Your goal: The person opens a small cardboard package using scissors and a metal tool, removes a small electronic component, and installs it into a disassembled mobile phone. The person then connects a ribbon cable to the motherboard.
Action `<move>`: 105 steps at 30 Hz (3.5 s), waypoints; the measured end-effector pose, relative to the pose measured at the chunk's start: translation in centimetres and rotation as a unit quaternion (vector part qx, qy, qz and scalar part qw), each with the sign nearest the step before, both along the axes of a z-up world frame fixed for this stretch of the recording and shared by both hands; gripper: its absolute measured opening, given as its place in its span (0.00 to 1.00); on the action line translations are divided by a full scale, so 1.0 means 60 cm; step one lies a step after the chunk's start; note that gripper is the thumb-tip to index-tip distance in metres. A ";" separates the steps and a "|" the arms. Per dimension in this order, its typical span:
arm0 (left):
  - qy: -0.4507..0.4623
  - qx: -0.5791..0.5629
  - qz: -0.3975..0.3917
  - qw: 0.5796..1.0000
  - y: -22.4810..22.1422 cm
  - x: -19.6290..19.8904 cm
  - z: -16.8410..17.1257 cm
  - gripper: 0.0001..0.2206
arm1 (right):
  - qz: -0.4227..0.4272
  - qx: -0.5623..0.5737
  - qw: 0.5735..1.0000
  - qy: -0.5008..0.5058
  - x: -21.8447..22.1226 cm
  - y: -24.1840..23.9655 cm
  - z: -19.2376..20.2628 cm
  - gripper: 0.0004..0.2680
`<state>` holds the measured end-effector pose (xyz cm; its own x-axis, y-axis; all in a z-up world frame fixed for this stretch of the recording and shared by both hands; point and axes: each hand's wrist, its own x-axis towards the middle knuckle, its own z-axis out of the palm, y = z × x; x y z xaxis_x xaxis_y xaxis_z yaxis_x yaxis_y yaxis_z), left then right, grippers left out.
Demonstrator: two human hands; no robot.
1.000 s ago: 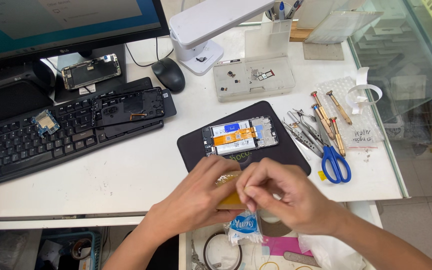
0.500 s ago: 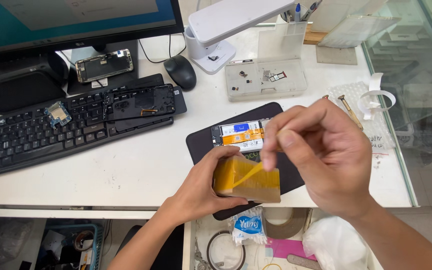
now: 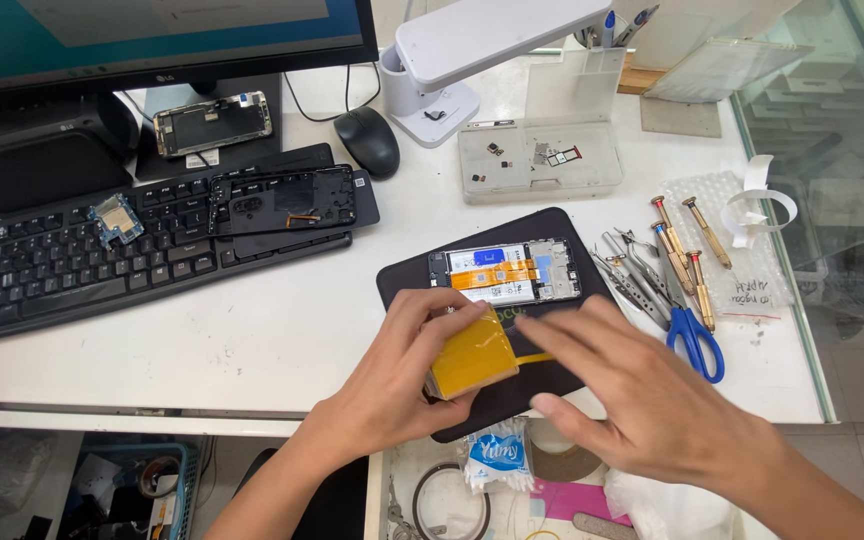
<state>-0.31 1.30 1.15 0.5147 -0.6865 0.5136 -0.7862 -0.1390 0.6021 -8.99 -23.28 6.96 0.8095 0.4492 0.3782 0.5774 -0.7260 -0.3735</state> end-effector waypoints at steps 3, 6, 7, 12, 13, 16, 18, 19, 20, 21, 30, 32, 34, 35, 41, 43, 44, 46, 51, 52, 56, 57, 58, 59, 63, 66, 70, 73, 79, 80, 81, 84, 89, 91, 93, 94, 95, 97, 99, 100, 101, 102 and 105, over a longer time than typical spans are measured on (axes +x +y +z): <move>-0.001 0.010 -0.022 1.000 -0.004 -0.004 -0.001 0.38 | -0.047 0.013 0.994 0.101 -0.002 0.015 -0.016 0.07; 0.018 0.056 -0.033 0.998 -0.009 -0.003 0.001 0.36 | -0.115 0.109 0.976 0.147 -0.004 0.014 -0.012 0.03; -0.010 0.047 -0.042 0.998 -0.009 -0.003 0.001 0.37 | -0.139 0.154 0.965 0.158 -0.007 0.011 -0.005 0.03; -0.055 0.012 -0.062 0.996 -0.022 0.000 -0.008 0.38 | -0.092 0.098 0.988 -0.076 -0.026 -0.009 0.051 0.03; -0.040 0.000 -0.060 0.997 -0.024 0.003 -0.011 0.37 | -0.073 0.040 0.984 -0.155 -0.024 -0.006 0.053 0.05; 0.005 -0.022 -0.056 0.998 -0.022 0.010 -0.020 0.36 | -0.075 0.000 0.990 -0.116 -0.010 0.008 0.039 0.12; 0.033 -0.021 -0.056 0.998 -0.017 0.013 -0.025 0.37 | -0.051 -0.033 0.991 -0.118 -0.002 0.013 0.027 0.11; 0.025 -0.022 -0.058 0.998 -0.017 0.013 -0.027 0.37 | -0.038 -0.049 0.991 -0.119 -0.001 0.014 0.022 0.10; 0.016 -0.023 -0.060 0.998 -0.016 0.012 -0.028 0.37 | -0.018 -0.062 0.989 -0.132 -0.002 0.012 0.020 0.10; 0.010 -0.021 -0.063 0.998 -0.015 0.010 -0.028 0.38 | 0.001 -0.073 0.987 -0.143 -0.004 0.011 0.017 0.10; -0.023 0.019 -0.084 0.996 -0.031 0.016 0.007 0.38 | 0.104 -0.234 0.949 -0.182 0.003 -0.007 0.027 0.10; -0.018 0.028 -0.092 0.995 -0.033 0.017 0.009 0.37 | 0.108 -0.249 0.947 -0.174 0.003 -0.005 0.031 0.09; -0.010 0.032 -0.099 0.995 -0.036 0.020 0.011 0.37 | 0.112 -0.246 0.948 -0.167 0.006 -0.006 0.038 0.10; -0.004 0.033 -0.099 0.995 -0.037 0.022 0.011 0.36 | 0.113 -0.247 0.949 -0.161 0.008 -0.007 0.040 0.09; 0.018 0.024 -0.123 0.992 -0.040 0.036 0.006 0.35 | 0.123 -0.263 0.945 -0.154 0.027 -0.007 0.037 0.05; 0.004 0.018 -0.124 0.992 -0.041 0.036 0.005 0.35 | 0.123 -0.279 0.941 -0.145 0.032 -0.008 0.036 0.05; -0.003 0.016 -0.118 0.993 -0.042 0.033 0.004 0.35 | 0.125 -0.252 0.951 -0.127 0.033 -0.012 0.036 0.05; -0.014 0.013 -0.108 0.994 -0.040 0.035 0.005 0.36 | 0.129 -0.195 0.968 -0.094 0.039 -0.021 0.037 0.06; 0.068 0.002 -0.100 0.993 -0.034 0.040 -0.004 0.35 | 0.105 -0.110 0.981 -0.118 -0.029 -0.027 -0.014 0.06; 0.065 0.002 -0.102 0.993 -0.032 0.045 -0.007 0.35 | 0.096 -0.104 0.983 -0.114 -0.049 -0.024 -0.039 0.06; 0.082 0.017 -0.099 0.992 -0.027 0.042 -0.023 0.35 | 0.045 -0.122 0.990 -0.049 -0.125 -0.022 -0.155 0.05; 0.084 0.022 -0.097 0.991 -0.029 0.044 -0.022 0.35 | 0.029 -0.136 0.990 -0.038 -0.137 -0.027 -0.181 0.05; 0.083 0.017 -0.097 0.992 -0.032 0.046 -0.021 0.35 | 0.015 -0.149 0.988 -0.027 -0.148 -0.032 -0.204 0.04; 0.084 0.015 -0.096 0.992 -0.032 0.044 -0.021 0.35 | 0.004 -0.160 0.987 -0.024 -0.163 -0.034 -0.228 0.04; 0.083 0.011 -0.097 0.992 -0.031 0.044 -0.025 0.35 | -0.023 -0.188 0.981 -0.035 -0.229 -0.005 -0.312 0.04; 0.101 0.024 -0.088 0.991 -0.031 0.044 -0.027 0.35 | -0.027 -0.180 0.982 -0.046 -0.256 0.002 -0.342 0.05; 0.100 0.023 -0.083 0.991 -0.032 0.039 -0.025 0.35 | -0.048 -0.099 0.988 0.110 -0.227 -0.029 -0.290 0.12; 0.103 0.015 -0.074 0.992 -0.031 0.037 -0.028 0.36 | -0.106 -0.015 0.994 0.008 -0.161 -0.060 -0.211 0.09; 0.081 -0.014 -0.061 0.995 -0.026 0.033 -0.037 0.37 | -0.202 0.023 0.978 0.043 -0.068 -0.072 -0.113 0.15; 0.077 -0.020 -0.059 0.995 -0.026 0.033 -0.038 0.37 | -0.175 -0.004 0.984 0.001 -0.058 -0.069 -0.114 0.15; 0.074 -0.026 -0.057 0.995 -0.025 0.032 -0.040 0.37 | -0.174 -0.027 0.984 -0.011 -0.052 -0.066 -0.118 0.16; 0.085 -0.014 -0.053 0.995 -0.024 0.034 -0.045 0.37 | -0.176 -0.097 0.978 -0.055 -0.039 -0.075 -0.138 0.18; 0.069 -0.018 -0.059 0.996 -0.025 0.037 -0.046 0.37 | -0.216 -0.115 0.958 -0.149 -0.014 -0.125 -0.149 0.12; 0.070 -0.018 -0.059 0.996 -0.025 0.036 -0.046 0.36 | -0.245 -0.062 0.960 -0.122 0.002 -0.140 -0.143 0.11; 0.071 -0.015 -0.061 0.995 -0.026 0.037 -0.046 0.36 | -0.283 -0.004 0.956 -0.081 0.011 -0.148 -0.132 0.11; 0.070 -0.012 -0.062 0.996 -0.026 0.038 -0.045 0.36 | -0.307 0.027 0.950 -0.055 0.012 -0.150 -0.126 0.12; 0.071 -0.011 -0.059 0.996 -0.026 0.037 -0.045 0.36 | -0.327 0.056 0.943 -0.028 0.015 -0.151 -0.119 0.12; 0.071 -0.014 -0.059 0.996 -0.023 0.035 -0.047 0.36 | -0.288 -0.036 0.954 -0.071 0.026 -0.149 -0.111 0.09; 0.068 -0.020 -0.067 0.995 -0.022 0.036 -0.050 0.36 | -0.256 -0.087 0.959 -0.090 0.039 -0.142 -0.110 0.08; 0.062 -0.022 -0.069 0.995 -0.020 0.035 -0.051 0.36 | -0.245 -0.094 0.961 -0.088 0.048 -0.136 -0.112 0.09; 0.056 -0.024 -0.072 0.996 -0.019 0.034 -0.051 0.36 | -0.233 -0.101 0.963 -0.087 0.057 -0.131 -0.114 0.10; 0.050 -0.027 -0.074 0.996 -0.018 0.035 -0.052 0.36 | -0.244 -0.087 0.963 -0.071 0.063 -0.128 -0.116 0.10; 0.036 -0.035 -0.088 0.995 -0.013 0.034 -0.058 0.36 | -0.263 -0.044 0.963 -0.046 0.070 -0.125 -0.121 0.11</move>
